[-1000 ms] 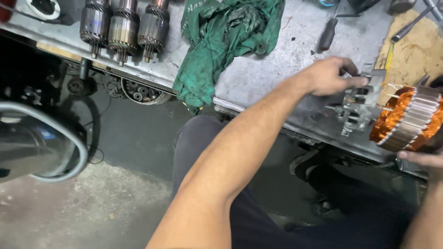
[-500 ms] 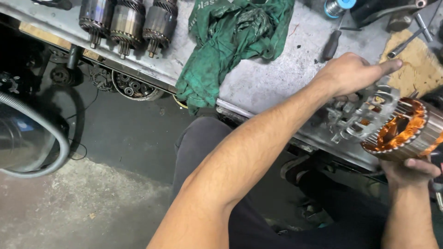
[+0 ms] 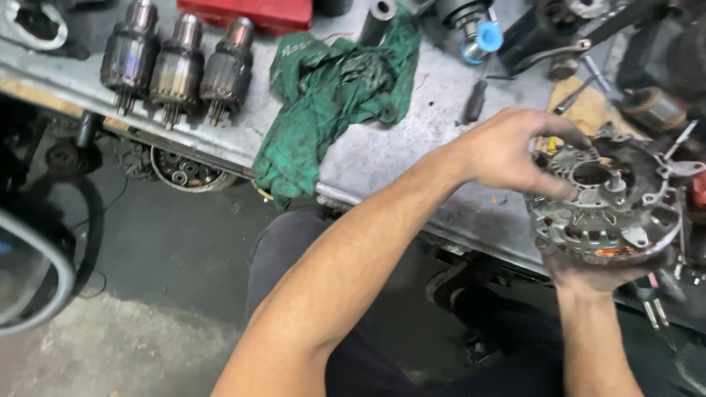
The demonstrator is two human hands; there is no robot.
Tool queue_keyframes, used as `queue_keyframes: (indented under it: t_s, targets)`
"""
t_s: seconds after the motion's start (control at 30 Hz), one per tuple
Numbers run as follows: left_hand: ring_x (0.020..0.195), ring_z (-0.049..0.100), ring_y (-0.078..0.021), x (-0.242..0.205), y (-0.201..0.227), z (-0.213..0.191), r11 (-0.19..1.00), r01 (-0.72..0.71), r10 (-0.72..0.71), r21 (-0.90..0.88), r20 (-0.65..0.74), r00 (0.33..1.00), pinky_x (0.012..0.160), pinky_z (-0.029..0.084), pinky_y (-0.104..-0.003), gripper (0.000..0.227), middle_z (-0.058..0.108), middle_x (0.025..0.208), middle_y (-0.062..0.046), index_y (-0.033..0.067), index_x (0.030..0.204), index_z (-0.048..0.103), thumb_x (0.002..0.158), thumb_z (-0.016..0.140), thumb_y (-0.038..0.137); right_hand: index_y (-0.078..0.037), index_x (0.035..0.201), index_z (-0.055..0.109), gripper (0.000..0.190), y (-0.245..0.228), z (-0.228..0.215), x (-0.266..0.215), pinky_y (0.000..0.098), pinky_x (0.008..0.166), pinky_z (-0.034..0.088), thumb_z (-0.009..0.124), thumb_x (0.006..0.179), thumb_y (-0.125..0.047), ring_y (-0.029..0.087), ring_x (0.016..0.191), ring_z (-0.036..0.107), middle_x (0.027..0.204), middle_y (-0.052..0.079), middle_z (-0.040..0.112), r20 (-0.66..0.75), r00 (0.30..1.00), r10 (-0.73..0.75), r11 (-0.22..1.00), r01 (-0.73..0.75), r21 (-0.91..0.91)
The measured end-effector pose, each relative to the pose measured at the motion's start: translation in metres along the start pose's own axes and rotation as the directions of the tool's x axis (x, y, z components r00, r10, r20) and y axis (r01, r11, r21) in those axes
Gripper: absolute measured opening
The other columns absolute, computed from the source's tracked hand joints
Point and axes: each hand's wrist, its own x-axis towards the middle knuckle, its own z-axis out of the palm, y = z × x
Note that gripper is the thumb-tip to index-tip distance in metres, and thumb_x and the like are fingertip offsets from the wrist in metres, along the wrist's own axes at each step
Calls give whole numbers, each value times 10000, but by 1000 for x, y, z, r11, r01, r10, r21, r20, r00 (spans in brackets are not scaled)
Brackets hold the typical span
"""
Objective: The person uses pliers to trim copper wires on a motor stator and then inserts the stator into a metal housing. The person manipulates the stator and housing by hand to align and fit the components together on a workbench.
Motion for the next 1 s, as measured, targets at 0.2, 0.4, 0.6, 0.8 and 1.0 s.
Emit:
queue_keyframes:
  t_s: [0.2,0.4,0.6,0.8,1.0]
  targets:
    - [1226,642,-291,-8,7,12,979,-172,167,110,57,984,1096,567,-401,1197,555,1335,-76,178,1362,586,308,1125,359,-70,1517,432,1014,-1,42,4,502,685,583,680,551,-257,391,1014,656,1344,213,596,-79,997,18,988,-5,156]
    - [1461,580,-303,-12,-5,26,863,-205,173,462,112,979,1222,566,-416,1636,349,1679,-56,395,1577,328,138,1108,410,-88,1494,479,958,-70,176,-5,491,632,601,687,594,-340,374,972,681,1315,188,630,-122,990,68,946,-25,325]
    - [1628,445,-340,-8,-7,22,877,-251,218,409,128,968,1318,524,-529,1728,266,1770,-5,443,1646,200,174,1106,452,-104,1471,526,910,-58,266,-10,480,578,618,697,636,-424,358,930,706,1286,164,666,-165,979,121,874,-26,486]
    - [1399,625,-287,-13,4,7,974,-196,186,116,96,978,1254,528,-449,1293,518,1566,-60,137,1500,469,369,1055,356,-118,1448,574,873,-52,320,-5,469,524,637,709,678,-508,343,889,733,1257,141,701,-169,972,164,771,-20,636]
    - [1145,685,-294,-15,4,5,994,-108,108,-10,14,994,1105,540,-421,1098,659,1284,-119,-8,1352,542,392,983,295,-129,1428,615,850,-69,326,-10,461,479,652,722,713,-577,331,854,755,1232,123,732,-183,962,202,656,5,755]
